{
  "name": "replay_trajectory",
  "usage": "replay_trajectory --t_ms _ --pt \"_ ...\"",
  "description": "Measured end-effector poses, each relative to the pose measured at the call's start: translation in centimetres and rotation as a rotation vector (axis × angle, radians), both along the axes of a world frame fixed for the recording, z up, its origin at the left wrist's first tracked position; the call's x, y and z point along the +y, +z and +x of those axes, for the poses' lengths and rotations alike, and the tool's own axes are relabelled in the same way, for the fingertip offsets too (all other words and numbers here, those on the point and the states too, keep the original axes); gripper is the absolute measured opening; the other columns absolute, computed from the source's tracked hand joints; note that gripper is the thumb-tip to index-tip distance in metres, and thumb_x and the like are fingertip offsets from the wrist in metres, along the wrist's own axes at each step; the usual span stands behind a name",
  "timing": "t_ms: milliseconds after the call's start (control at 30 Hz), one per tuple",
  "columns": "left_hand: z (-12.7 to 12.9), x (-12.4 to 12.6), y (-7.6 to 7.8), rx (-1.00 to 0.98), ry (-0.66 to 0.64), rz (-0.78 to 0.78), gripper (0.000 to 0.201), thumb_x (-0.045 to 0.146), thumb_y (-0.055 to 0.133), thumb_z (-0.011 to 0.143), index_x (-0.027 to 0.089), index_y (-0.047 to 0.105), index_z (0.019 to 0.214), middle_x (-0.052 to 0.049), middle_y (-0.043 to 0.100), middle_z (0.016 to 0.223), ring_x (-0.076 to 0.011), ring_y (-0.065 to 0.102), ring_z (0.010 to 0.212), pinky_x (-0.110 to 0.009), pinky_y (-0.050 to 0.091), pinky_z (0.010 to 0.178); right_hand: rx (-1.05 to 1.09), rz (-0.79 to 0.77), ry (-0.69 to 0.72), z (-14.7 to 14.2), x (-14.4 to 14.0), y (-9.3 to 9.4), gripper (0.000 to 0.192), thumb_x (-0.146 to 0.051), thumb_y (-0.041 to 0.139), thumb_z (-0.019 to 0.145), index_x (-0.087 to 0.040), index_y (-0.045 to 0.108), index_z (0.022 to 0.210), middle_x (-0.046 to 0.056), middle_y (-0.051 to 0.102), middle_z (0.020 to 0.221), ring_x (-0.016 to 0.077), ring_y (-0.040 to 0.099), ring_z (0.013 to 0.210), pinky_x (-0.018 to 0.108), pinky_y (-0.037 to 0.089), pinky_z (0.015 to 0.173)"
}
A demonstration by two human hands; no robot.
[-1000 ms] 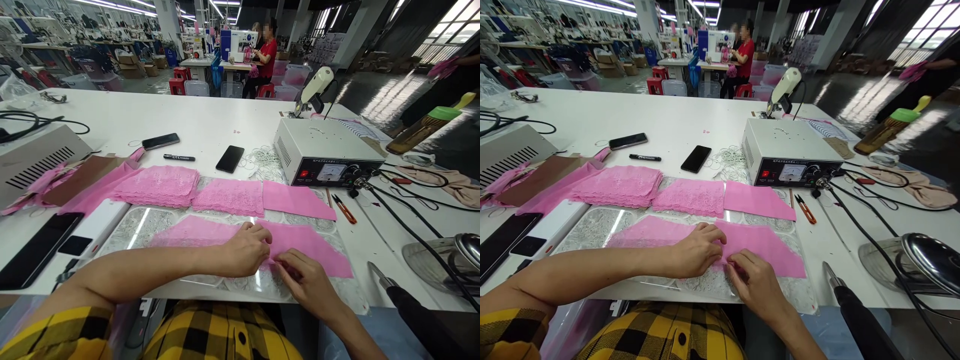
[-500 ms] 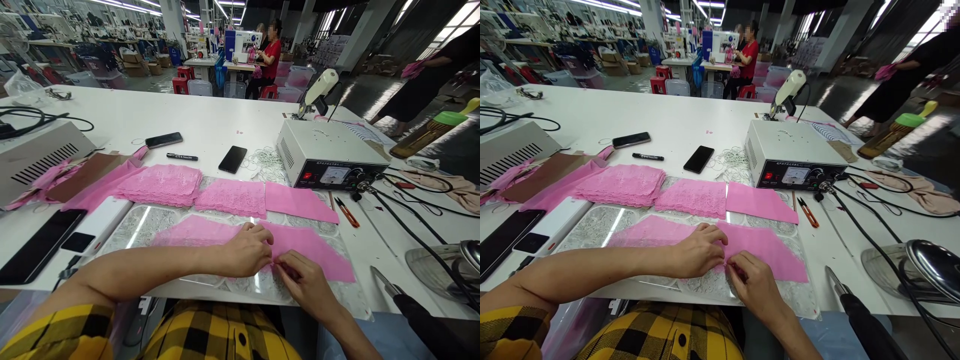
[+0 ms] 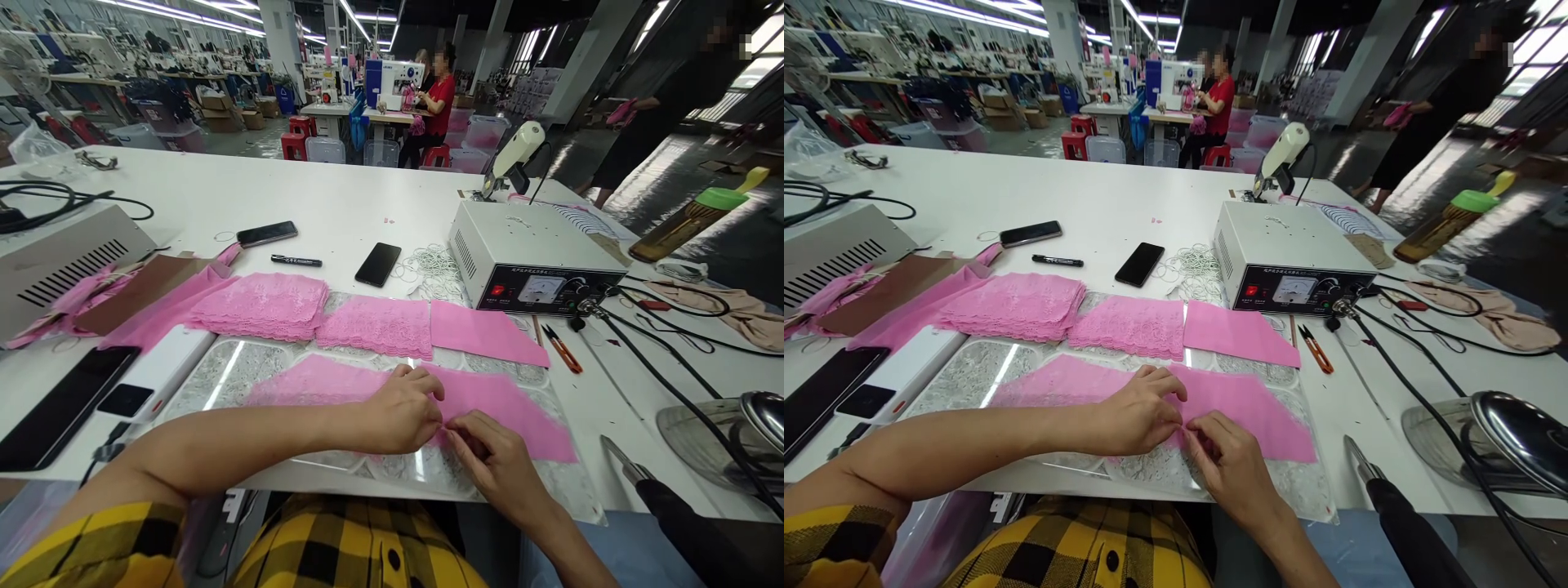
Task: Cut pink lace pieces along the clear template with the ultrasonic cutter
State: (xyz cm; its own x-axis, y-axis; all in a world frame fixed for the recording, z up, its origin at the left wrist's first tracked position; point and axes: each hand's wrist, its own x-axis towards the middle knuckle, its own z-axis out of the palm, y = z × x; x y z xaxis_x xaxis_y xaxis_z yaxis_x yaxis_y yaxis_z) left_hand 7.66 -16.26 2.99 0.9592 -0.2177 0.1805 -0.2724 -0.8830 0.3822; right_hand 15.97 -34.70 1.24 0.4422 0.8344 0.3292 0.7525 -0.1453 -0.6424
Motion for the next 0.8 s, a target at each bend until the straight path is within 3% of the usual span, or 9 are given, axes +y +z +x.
replay_trajectory --t_ms 133,300,433,567,667,733,800 --pt "0.0 0.0 0.4 0.0 0.016 -0.02 0.013 0.018 0.064 0.086 0.021 0.075 0.08 -0.005 0.068 0.107 -0.0195 0.059 0.1 -0.037 0.041 0.087 -0.101 0.01 -0.034 -0.1 0.1 -0.3 0.012 -0.023 0.052 0.093 -0.021 0.062 0.086 0.001 0.062 0.073 0.0105 0.057 0.058 0.021 0.047 0.054" --pt "-0.4 0.2 1.3 -0.013 0.026 -0.076 0.013 0.017 0.063 0.086 0.02 0.075 0.08 -0.005 0.068 0.106 -0.0186 0.06 0.097 -0.037 0.043 0.089 -0.416 -0.006 -0.188 1.3 -1.5 -1.8 0.016 -0.014 0.051 0.086 -0.021 0.061 0.096 0.002 0.064 0.08 0.0137 0.061 0.063 0.024 0.047 0.056" --pt "-1.0 0.6 1.3 0.027 0.011 -0.264 0.015 0.014 0.061 0.085 0.017 0.074 0.077 -0.008 0.067 0.104 -0.0211 0.058 0.096 -0.039 0.044 0.09 -0.588 -0.095 -0.373 3.5 -4.4 -2.9 0.028 -0.014 0.047 0.078 -0.022 0.061 0.1 0.006 0.067 0.091 0.0201 0.064 0.071 0.029 0.048 0.053" --pt "-1.2 0.6 0.3 0.102 -0.038 -0.426 0.015 0.009 0.061 0.08 0.015 0.071 0.07 -0.009 0.067 0.091 -0.0193 0.059 0.089 -0.033 0.047 0.088 -0.523 -0.211 -0.502 4.6 -5.9 -2.6 0.027 -0.027 0.047 0.081 -0.025 0.064 0.103 0.006 0.067 0.096 0.019 0.064 0.067 0.028 0.047 0.047" --pt "-1.1 0.7 -0.3 0.169 -0.048 -0.541 0.017 0.005 0.064 0.074 0.015 0.067 0.061 -0.004 0.066 0.075 -0.0157 0.06 0.08 -0.028 0.048 0.087 -0.461 -0.229 -0.598 4.9 -4.8 -1.6 0.031 -0.028 0.048 0.079 -0.027 0.066 0.104 0.003 0.068 0.097 0.0175 0.065 0.068 0.027 0.048 0.048" --pt "-1.2 1.2 -0.3 0.232 -0.021 -0.661 0.016 0.009 0.065 0.076 0.015 0.065 0.062 -0.002 0.065 0.069 -0.0146 0.061 0.077 -0.026 0.048 0.083 -0.492 -0.15 -0.545 4.9 -2.8 -0.7 0.035 -0.023 0.047 0.076 -0.027 0.068 0.104 0.002 0.069 0.096 0.0168 0.066 0.071 0.026 0.049 0.051" --pt "-1.7 2.0 -0.1 0.301 0.034 -0.807 0.019 0.026 0.064 0.084 0.015 0.065 0.069 -0.003 0.066 0.072 -0.0146 0.063 0.075 -0.025 0.05 0.077 -0.549 -0.013 -0.418 4.4 0.0 0.2 0.04 -0.015 0.045 0.074 -0.025 0.069 0.105 0.002 0.07 0.096 0.0156 0.066 0.073 0.025 0.05 0.054"
